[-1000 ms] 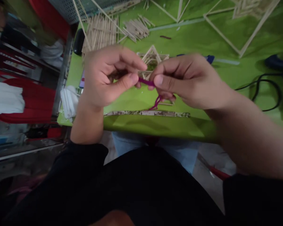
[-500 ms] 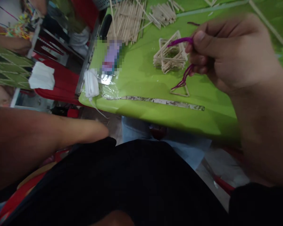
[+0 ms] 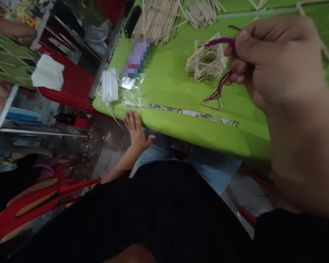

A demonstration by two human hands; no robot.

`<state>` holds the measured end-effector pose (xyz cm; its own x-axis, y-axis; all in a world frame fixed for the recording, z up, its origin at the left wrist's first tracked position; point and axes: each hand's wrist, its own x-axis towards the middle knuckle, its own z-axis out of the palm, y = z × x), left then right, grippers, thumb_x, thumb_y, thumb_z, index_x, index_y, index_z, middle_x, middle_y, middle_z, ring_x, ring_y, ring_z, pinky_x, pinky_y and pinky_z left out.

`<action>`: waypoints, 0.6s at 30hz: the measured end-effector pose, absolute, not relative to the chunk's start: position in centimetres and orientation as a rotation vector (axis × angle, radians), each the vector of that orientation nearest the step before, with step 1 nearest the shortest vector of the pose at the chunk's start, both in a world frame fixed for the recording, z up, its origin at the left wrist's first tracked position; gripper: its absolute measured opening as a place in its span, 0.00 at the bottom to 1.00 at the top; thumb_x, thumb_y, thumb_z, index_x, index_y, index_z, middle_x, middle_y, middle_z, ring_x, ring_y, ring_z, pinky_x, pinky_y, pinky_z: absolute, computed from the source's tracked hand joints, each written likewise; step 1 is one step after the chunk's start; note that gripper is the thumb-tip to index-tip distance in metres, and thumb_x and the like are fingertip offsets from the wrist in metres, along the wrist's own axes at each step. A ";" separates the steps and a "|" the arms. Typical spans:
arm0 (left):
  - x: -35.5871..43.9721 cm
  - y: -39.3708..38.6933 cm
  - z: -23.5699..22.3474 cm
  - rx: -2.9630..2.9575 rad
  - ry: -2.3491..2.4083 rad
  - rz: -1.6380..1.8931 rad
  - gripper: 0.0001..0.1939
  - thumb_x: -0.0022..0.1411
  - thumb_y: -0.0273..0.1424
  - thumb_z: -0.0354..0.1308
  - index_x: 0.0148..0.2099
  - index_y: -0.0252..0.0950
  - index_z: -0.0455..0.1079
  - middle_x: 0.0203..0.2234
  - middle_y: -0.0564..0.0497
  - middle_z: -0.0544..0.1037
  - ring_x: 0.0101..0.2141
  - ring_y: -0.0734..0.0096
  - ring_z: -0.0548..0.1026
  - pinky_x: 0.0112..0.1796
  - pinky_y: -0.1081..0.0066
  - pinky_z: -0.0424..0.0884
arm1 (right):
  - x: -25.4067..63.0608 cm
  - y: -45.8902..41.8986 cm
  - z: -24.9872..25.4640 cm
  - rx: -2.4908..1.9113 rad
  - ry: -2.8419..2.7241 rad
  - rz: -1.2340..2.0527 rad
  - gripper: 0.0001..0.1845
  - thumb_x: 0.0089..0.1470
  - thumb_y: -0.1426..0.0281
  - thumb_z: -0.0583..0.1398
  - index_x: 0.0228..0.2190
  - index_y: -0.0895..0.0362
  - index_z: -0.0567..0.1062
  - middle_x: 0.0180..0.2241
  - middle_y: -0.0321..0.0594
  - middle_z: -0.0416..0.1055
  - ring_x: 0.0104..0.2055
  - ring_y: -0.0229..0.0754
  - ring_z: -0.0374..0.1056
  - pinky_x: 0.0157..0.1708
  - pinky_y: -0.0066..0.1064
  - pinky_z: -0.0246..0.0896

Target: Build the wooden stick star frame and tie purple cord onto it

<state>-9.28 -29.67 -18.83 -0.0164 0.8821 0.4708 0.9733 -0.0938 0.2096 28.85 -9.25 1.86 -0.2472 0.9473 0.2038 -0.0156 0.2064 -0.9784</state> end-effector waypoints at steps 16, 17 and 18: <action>-12.3 -25.6 -22.9 -1.646 -2.201 -0.870 0.57 0.67 0.71 0.48 0.71 0.22 0.71 0.74 0.12 0.70 0.85 0.31 0.55 0.84 0.33 0.44 | 29.0 -9.8 2.5 -0.946 -1.604 1.191 0.22 0.62 0.40 0.74 0.28 0.39 0.81 0.27 0.43 0.63 0.28 0.49 0.56 0.24 0.50 0.59; -12.2 -25.4 -23.0 -1.625 -2.209 -0.875 0.56 0.67 0.71 0.49 0.71 0.23 0.70 0.74 0.12 0.70 0.85 0.31 0.55 0.84 0.32 0.44 | 29.0 -9.6 2.2 -0.937 -1.597 1.199 0.22 0.61 0.39 0.74 0.28 0.39 0.81 0.26 0.43 0.64 0.27 0.48 0.56 0.22 0.48 0.59; -12.1 -25.2 -23.1 -1.603 -2.209 -0.883 0.56 0.67 0.71 0.50 0.70 0.24 0.71 0.74 0.12 0.70 0.85 0.31 0.55 0.83 0.31 0.45 | 28.9 -9.3 2.0 -0.926 -1.587 1.216 0.23 0.60 0.38 0.75 0.29 0.40 0.81 0.25 0.42 0.65 0.27 0.47 0.56 0.21 0.47 0.59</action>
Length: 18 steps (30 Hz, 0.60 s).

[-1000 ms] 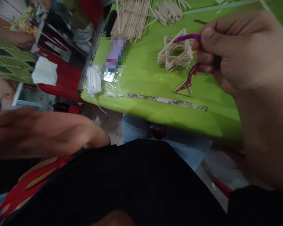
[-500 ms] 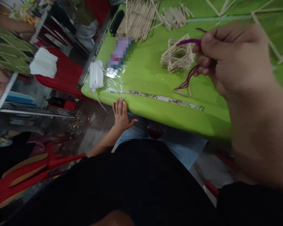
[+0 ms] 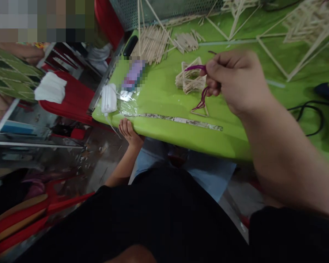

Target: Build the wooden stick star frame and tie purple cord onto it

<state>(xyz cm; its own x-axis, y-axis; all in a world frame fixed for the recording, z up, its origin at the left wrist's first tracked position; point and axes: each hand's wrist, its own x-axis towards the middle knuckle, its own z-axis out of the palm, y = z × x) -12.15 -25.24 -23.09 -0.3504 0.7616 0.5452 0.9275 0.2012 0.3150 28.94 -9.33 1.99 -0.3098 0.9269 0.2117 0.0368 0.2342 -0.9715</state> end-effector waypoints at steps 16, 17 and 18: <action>-14.9 -29.4 -20.4 -2.037 -1.709 -0.680 0.46 0.71 0.48 0.64 0.78 0.19 0.66 0.76 0.14 0.68 0.84 0.27 0.56 0.81 0.28 0.58 | 28.2 -8.1 1.3 -0.850 -1.517 1.259 0.23 0.68 0.54 0.77 0.29 0.54 0.81 0.21 0.37 0.66 0.21 0.36 0.58 0.22 0.37 0.50; -15.4 -30.0 -20.7 -2.061 -1.660 -0.670 0.42 0.72 0.47 0.63 0.76 0.21 0.69 0.74 0.15 0.72 0.83 0.27 0.58 0.79 0.26 0.60 | 28.3 -8.1 1.2 -0.848 -1.529 1.250 0.24 0.68 0.53 0.77 0.28 0.54 0.80 0.21 0.37 0.67 0.22 0.36 0.59 0.22 0.37 0.50; -15.9 -30.4 -21.1 -2.080 -1.621 -0.670 0.36 0.73 0.45 0.62 0.72 0.25 0.74 0.71 0.17 0.77 0.82 0.28 0.63 0.78 0.24 0.62 | 28.3 -8.0 1.2 -0.852 -1.537 1.244 0.24 0.68 0.52 0.77 0.28 0.54 0.80 0.21 0.37 0.67 0.22 0.36 0.59 0.23 0.37 0.51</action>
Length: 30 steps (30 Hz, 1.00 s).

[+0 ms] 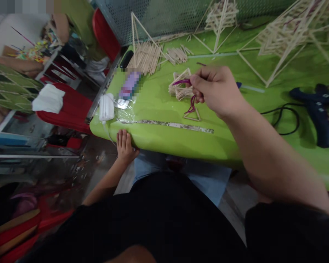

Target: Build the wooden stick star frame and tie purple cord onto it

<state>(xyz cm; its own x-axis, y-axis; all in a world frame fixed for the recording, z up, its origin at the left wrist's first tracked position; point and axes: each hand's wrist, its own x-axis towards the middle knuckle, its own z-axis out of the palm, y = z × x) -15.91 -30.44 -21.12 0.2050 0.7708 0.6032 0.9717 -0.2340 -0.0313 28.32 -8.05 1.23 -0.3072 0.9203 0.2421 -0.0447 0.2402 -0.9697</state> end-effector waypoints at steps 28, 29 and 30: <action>-20.0 -31.2 -19.0 -2.434 -1.297 -0.534 0.14 0.79 0.31 0.65 0.61 0.47 0.86 0.60 0.40 0.89 0.67 0.42 0.84 0.69 0.36 0.83 | 28.0 -7.7 1.5 -1.000 -1.585 1.148 0.29 0.64 0.40 0.75 0.28 0.48 0.76 0.21 0.35 0.66 0.26 0.41 0.55 0.29 0.41 0.52; -20.0 -31.2 -19.2 -2.406 -1.292 -0.551 0.13 0.79 0.32 0.66 0.60 0.47 0.86 0.60 0.38 0.89 0.69 0.40 0.82 0.70 0.32 0.80 | 28.1 -7.7 1.5 -1.010 -1.593 1.129 0.29 0.65 0.42 0.75 0.27 0.48 0.75 0.22 0.36 0.66 0.26 0.41 0.55 0.29 0.42 0.52; -20.0 -31.1 -19.4 -2.375 -1.289 -0.571 0.13 0.78 0.33 0.66 0.60 0.46 0.86 0.61 0.36 0.88 0.71 0.38 0.80 0.72 0.26 0.76 | 28.2 -7.7 1.5 -1.017 -1.602 1.104 0.29 0.66 0.43 0.74 0.26 0.48 0.75 0.22 0.36 0.65 0.26 0.41 0.55 0.30 0.42 0.51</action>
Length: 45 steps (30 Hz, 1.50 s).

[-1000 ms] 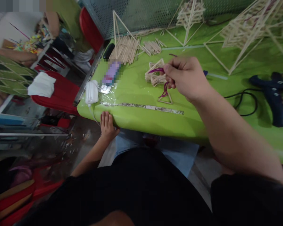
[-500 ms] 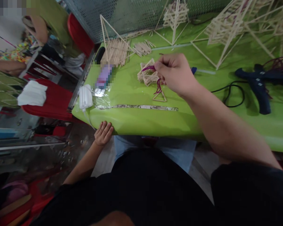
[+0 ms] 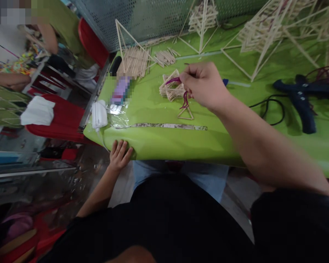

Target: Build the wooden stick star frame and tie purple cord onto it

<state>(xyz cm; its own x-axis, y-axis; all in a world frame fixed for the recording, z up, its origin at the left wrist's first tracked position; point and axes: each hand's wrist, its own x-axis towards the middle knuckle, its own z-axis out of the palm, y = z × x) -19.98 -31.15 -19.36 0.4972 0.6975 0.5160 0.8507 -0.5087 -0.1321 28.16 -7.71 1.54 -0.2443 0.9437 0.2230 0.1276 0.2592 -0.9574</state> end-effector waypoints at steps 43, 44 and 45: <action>-18.7 -27.9 -14.1 -2.439 -1.492 -0.384 0.19 0.73 0.36 0.61 0.60 0.43 0.85 0.66 0.33 0.85 0.74 0.36 0.77 0.76 0.25 0.65 | 25.3 -7.6 2.3 -1.039 -1.975 0.997 0.28 0.71 0.39 0.65 0.30 0.48 0.76 0.25 0.39 0.65 0.31 0.45 0.58 0.36 0.44 0.60; -18.7 -28.0 -14.0 -2.446 -1.493 -0.378 0.19 0.72 0.36 0.61 0.61 0.43 0.85 0.67 0.33 0.84 0.75 0.34 0.76 0.76 0.24 0.64 | 25.5 -7.4 2.1 -1.050 -1.964 0.994 0.28 0.70 0.39 0.65 0.30 0.47 0.76 0.24 0.38 0.64 0.30 0.45 0.59 0.35 0.44 0.61; -18.7 -28.1 -14.0 -2.453 -1.506 -0.361 0.20 0.72 0.35 0.62 0.62 0.43 0.84 0.68 0.32 0.83 0.75 0.33 0.75 0.76 0.23 0.63 | 25.6 -7.3 1.9 -1.065 -1.952 0.988 0.28 0.70 0.39 0.65 0.30 0.47 0.76 0.24 0.38 0.64 0.30 0.46 0.60 0.35 0.44 0.62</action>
<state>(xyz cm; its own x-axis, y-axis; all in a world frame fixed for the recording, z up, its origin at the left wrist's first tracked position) -18.67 -28.06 -13.98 0.4383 0.8356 0.3312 0.8949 -0.4401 -0.0740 25.60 -7.31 1.94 -0.4223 0.8819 0.2094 0.3538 0.3731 -0.8577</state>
